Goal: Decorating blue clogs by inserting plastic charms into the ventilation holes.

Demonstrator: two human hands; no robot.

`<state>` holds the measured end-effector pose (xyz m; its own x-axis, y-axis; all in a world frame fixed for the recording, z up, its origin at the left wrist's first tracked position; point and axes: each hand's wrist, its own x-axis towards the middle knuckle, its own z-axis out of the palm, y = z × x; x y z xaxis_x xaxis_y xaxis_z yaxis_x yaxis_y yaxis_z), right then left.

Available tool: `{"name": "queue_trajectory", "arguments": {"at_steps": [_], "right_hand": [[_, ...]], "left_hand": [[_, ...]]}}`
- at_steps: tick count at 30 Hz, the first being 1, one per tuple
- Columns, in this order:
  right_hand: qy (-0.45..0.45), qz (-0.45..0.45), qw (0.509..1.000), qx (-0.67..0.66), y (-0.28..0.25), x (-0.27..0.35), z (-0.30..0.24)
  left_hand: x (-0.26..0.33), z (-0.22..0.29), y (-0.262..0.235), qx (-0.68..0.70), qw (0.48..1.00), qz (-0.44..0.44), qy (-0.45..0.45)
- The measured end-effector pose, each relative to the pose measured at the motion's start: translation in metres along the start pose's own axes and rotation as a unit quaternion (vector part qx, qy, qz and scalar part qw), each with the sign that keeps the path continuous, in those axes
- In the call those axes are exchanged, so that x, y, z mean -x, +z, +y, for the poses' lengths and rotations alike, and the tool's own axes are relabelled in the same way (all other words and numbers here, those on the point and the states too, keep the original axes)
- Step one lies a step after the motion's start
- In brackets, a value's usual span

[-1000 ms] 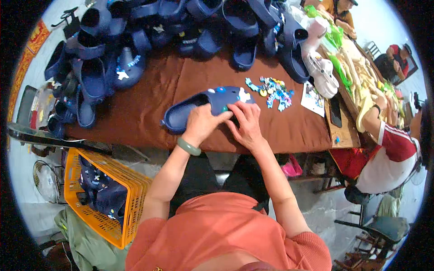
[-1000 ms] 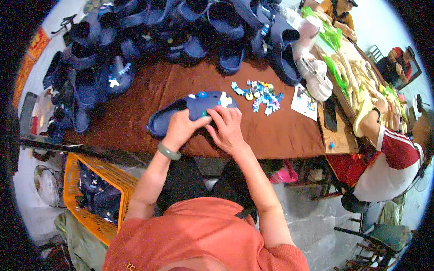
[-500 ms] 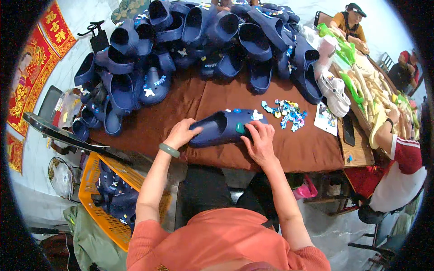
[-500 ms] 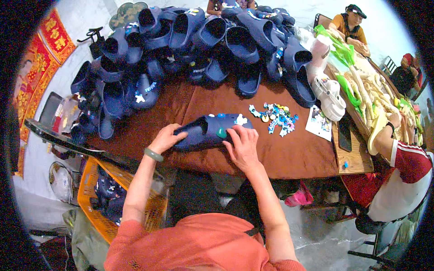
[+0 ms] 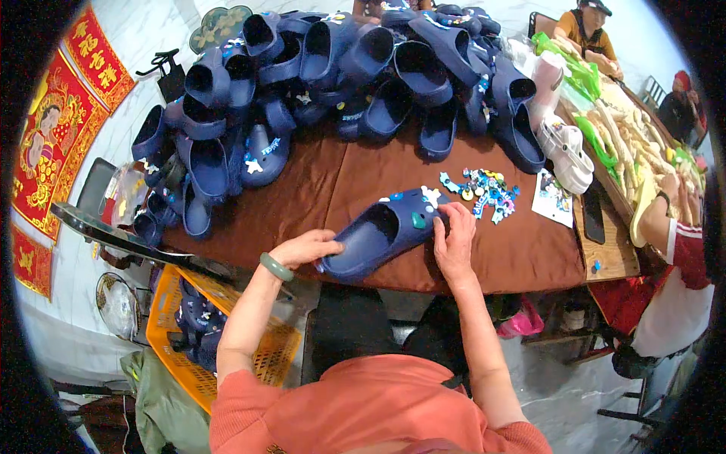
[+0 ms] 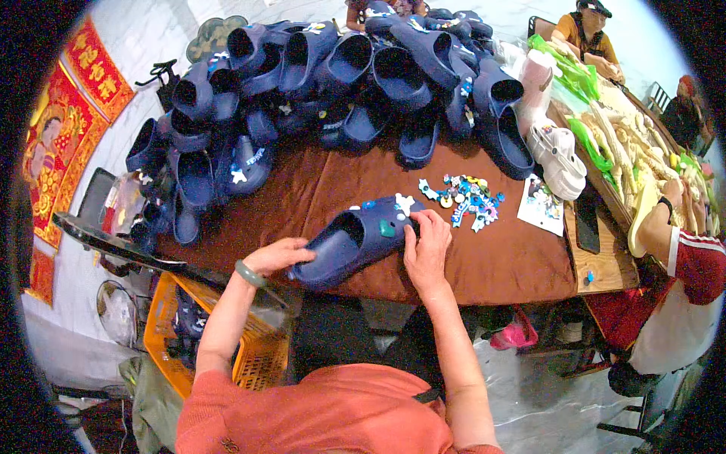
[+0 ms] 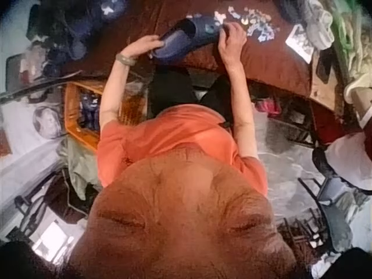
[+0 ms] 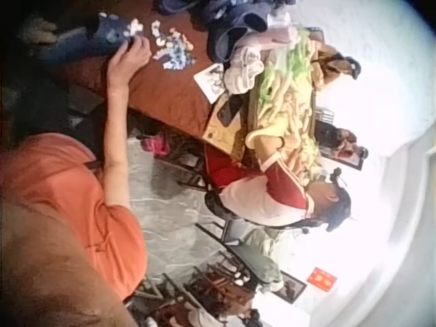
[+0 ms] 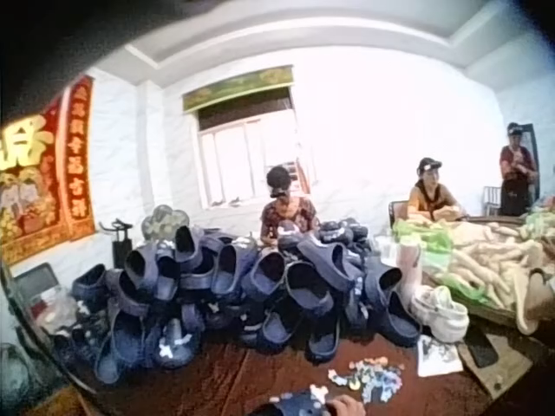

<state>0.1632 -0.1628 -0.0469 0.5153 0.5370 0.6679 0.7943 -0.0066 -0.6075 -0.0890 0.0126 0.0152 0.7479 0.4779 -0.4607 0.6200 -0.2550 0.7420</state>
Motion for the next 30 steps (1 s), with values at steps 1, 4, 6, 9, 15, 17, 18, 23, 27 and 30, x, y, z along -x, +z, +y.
{"name": "queue_trajectory", "arguments": {"at_steps": [1,4,6,9,15,17,18,23,27,30], "right_hand": [[0.006,-0.004,1.000,-0.011,0.000,0.000,0.002],[0.018,-0.006,0.999,-0.028,0.000,0.001,0.004],[0.039,-0.011,0.997,-0.060,0.000,0.002,0.002],[0.023,0.005,0.997,-0.067,-0.001,0.000,0.003],[0.023,-0.061,0.996,-0.056,-0.001,0.001,0.005],[0.027,-0.076,0.995,-0.056,0.000,0.003,0.007],[0.031,-0.091,0.994,-0.055,0.000,0.003,0.009],[0.023,-0.100,0.994,-0.042,0.001,0.003,0.005],[0.010,-0.118,0.993,-0.020,0.000,0.006,0.005],[0.020,-0.144,0.989,-0.020,-0.002,0.005,0.004]], "left_hand": [[0.005,0.002,0.004,0.117,0.989,-0.087,-0.025],[0.021,0.016,0.018,0.267,0.962,-0.059,-0.026],[0.034,0.030,0.011,0.327,0.945,-0.006,-0.026],[0.042,0.037,-0.010,0.349,0.934,0.056,0.053],[0.040,0.090,-0.080,0.424,0.878,0.184,0.120],[0.014,0.126,-0.097,0.406,0.864,0.235,0.183],[-0.003,0.135,-0.112,0.394,0.868,0.230,0.194],[-0.072,0.166,-0.178,0.326,0.890,0.216,0.234],[-0.126,0.189,-0.213,0.313,0.890,0.250,0.217],[-0.154,0.208,-0.223,0.298,0.891,0.256,0.229]]}}
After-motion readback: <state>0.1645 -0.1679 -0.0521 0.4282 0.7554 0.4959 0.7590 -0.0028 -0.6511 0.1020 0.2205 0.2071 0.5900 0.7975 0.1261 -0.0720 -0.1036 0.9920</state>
